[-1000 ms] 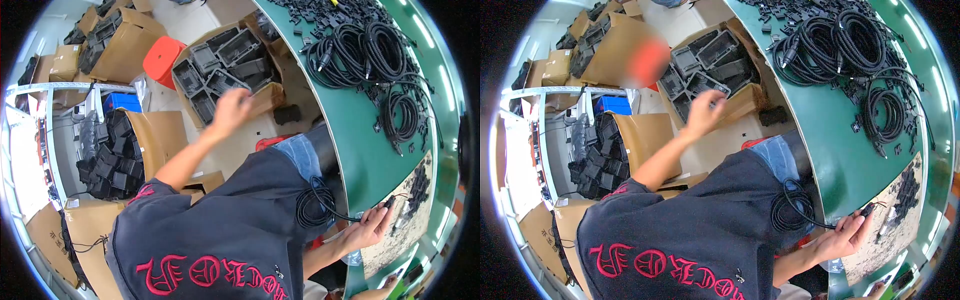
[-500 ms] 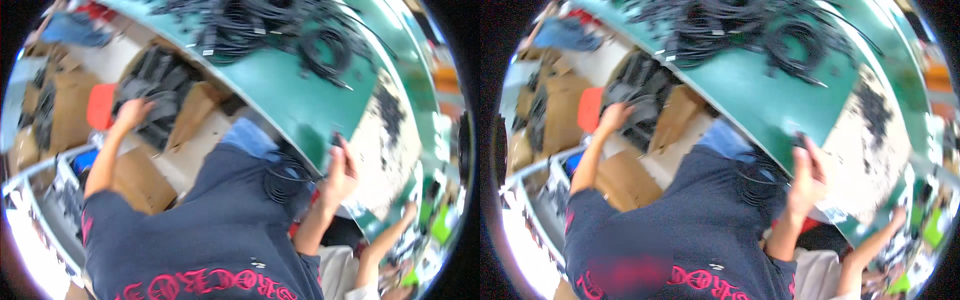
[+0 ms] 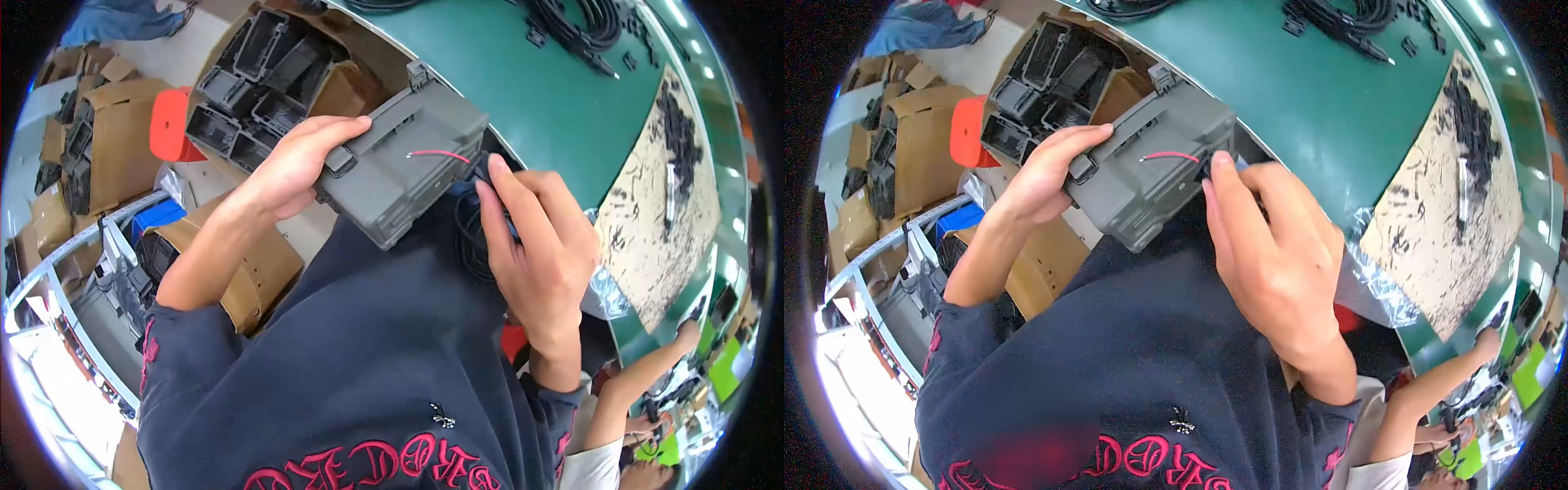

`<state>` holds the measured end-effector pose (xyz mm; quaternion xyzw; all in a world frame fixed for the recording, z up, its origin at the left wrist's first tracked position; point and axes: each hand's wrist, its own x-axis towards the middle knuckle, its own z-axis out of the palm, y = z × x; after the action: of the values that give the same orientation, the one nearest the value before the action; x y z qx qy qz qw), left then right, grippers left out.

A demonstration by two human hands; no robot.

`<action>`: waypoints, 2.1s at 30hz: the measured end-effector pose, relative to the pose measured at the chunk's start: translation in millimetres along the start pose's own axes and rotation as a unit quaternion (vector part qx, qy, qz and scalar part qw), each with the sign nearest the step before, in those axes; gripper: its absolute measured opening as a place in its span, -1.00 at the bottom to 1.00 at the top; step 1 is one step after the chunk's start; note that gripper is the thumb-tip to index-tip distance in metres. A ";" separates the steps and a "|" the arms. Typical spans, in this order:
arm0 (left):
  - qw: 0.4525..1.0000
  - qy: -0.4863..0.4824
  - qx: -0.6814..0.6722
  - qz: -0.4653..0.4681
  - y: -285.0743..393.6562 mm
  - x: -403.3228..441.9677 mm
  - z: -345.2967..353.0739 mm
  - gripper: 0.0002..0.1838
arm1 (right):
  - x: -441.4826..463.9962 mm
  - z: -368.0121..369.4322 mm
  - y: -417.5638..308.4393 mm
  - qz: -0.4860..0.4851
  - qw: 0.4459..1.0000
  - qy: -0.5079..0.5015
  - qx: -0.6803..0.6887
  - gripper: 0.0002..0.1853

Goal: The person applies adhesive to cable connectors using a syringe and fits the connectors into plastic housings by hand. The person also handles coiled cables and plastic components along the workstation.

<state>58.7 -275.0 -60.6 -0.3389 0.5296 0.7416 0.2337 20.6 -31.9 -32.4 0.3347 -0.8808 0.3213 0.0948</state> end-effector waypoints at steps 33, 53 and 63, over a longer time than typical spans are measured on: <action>0.995 -0.014 -0.067 -0.067 -26.3 -13.7 9.0 -0.64 | -11.7 24.3 -10.2 -0.058 0.996 -0.071 0.013 -0.85; 0.981 0.077 -0.127 0.125 -117.3 12.1 34.1 -0.60 | -44.2 69.8 -3.7 0.239 0.949 -0.103 0.177 -0.70; 0.980 0.053 -0.084 0.170 -123.7 16.7 25.7 -0.71 | -43.0 69.7 8.1 0.124 0.965 -0.121 0.195 -0.81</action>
<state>128.4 -210.2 -145.3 -0.3012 0.5269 0.7934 0.0465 51.3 -48.4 -107.0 0.2714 -0.8406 0.4530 -0.1203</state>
